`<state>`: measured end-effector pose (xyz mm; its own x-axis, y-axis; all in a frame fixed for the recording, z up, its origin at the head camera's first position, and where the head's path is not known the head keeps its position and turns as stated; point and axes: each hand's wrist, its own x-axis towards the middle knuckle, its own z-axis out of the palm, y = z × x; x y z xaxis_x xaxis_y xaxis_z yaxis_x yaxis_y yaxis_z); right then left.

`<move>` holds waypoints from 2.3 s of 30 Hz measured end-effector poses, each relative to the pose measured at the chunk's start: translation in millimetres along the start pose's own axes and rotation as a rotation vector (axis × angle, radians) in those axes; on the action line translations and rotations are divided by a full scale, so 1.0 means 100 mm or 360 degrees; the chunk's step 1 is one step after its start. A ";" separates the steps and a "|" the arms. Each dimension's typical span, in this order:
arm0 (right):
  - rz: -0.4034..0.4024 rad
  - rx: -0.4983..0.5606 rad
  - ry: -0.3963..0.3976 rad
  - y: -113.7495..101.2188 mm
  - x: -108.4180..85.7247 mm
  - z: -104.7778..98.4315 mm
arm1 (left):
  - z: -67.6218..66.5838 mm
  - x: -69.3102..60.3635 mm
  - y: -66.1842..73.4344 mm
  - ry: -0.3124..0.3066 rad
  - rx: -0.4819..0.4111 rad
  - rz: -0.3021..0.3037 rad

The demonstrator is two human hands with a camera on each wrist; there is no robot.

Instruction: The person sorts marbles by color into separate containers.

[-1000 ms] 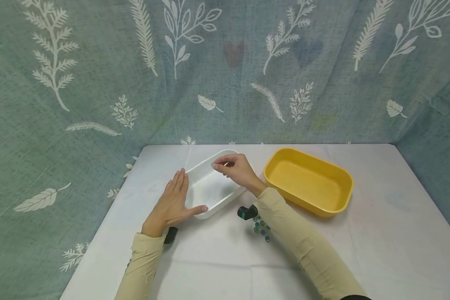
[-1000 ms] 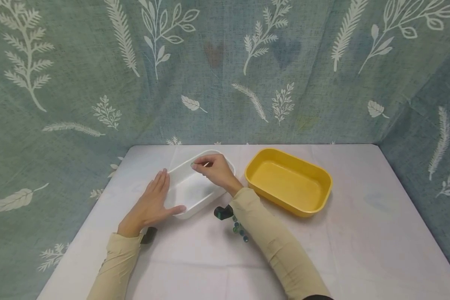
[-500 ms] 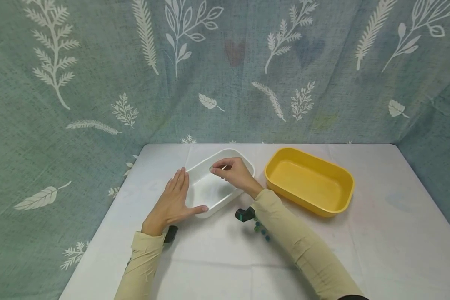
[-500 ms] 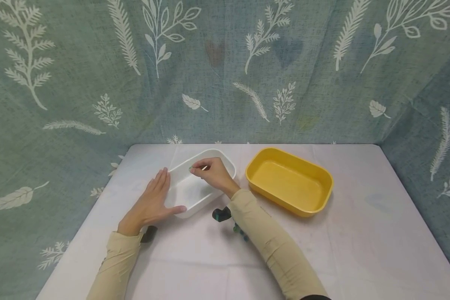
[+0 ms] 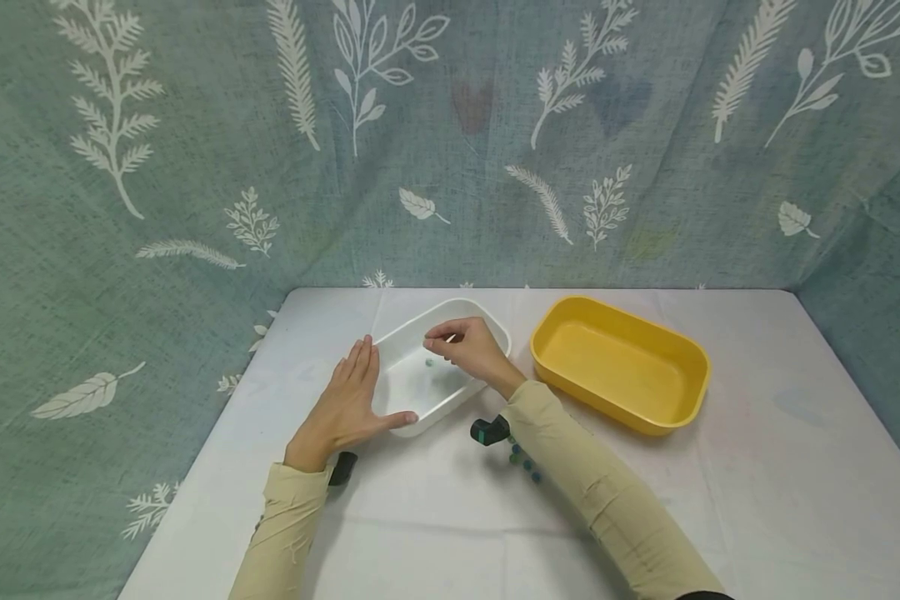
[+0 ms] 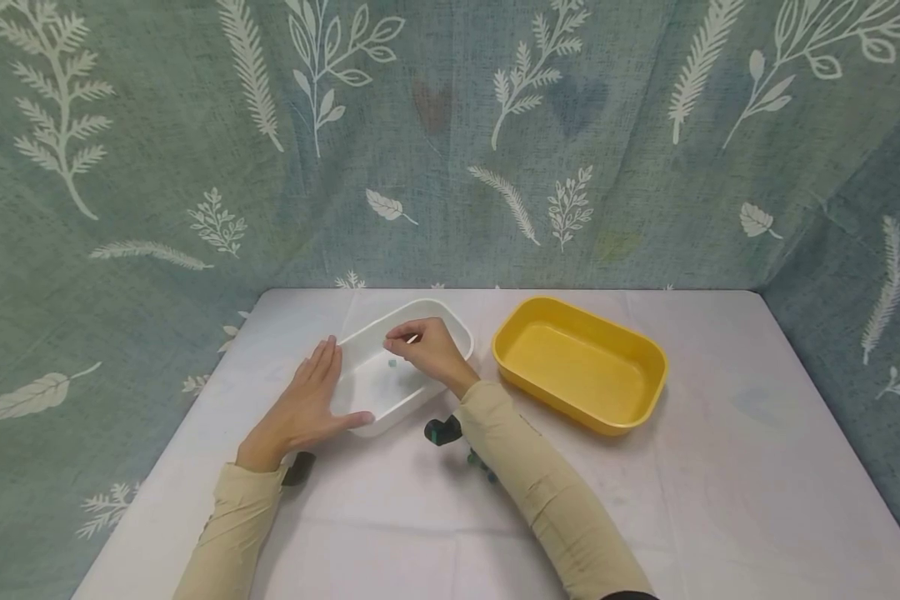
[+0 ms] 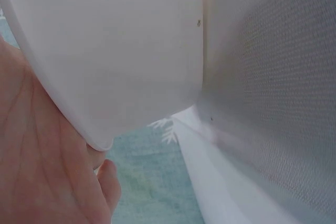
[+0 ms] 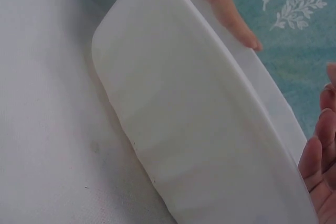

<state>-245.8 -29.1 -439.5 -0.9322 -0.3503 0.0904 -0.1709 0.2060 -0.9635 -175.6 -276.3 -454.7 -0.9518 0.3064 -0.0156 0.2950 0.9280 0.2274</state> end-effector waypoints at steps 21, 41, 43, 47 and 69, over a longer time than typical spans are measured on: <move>-0.0086 0.0026 0.0044 -0.07 -0.12 -0.16 | 0.02 0.00 -0.02 -0.0008 -0.0006 -0.0008; -0.0232 -0.0030 0.0152 -0.24 -0.68 -0.62 | 0.01 0.01 0.00 -0.0001 0.0007 0.0002; -0.0256 -0.0042 0.0153 -0.27 -0.75 -0.65 | 0.01 0.00 0.00 -0.0005 0.0000 0.0005; -0.0335 -0.0049 0.0129 -0.31 -0.89 -0.69 | 0.01 0.00 0.00 -0.0011 0.0007 0.0004; -0.0241 -0.0039 0.0204 0.03 -1.42 -0.92 | 0.01 0.00 -0.02 -0.0024 0.0007 0.0005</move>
<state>-142.8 105.0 -431.7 -0.9280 -0.2604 0.2667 -0.3185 0.1825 -0.9302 -175.7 -277.8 -456.3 -0.9495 0.3124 -0.0295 0.2985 0.9280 0.2229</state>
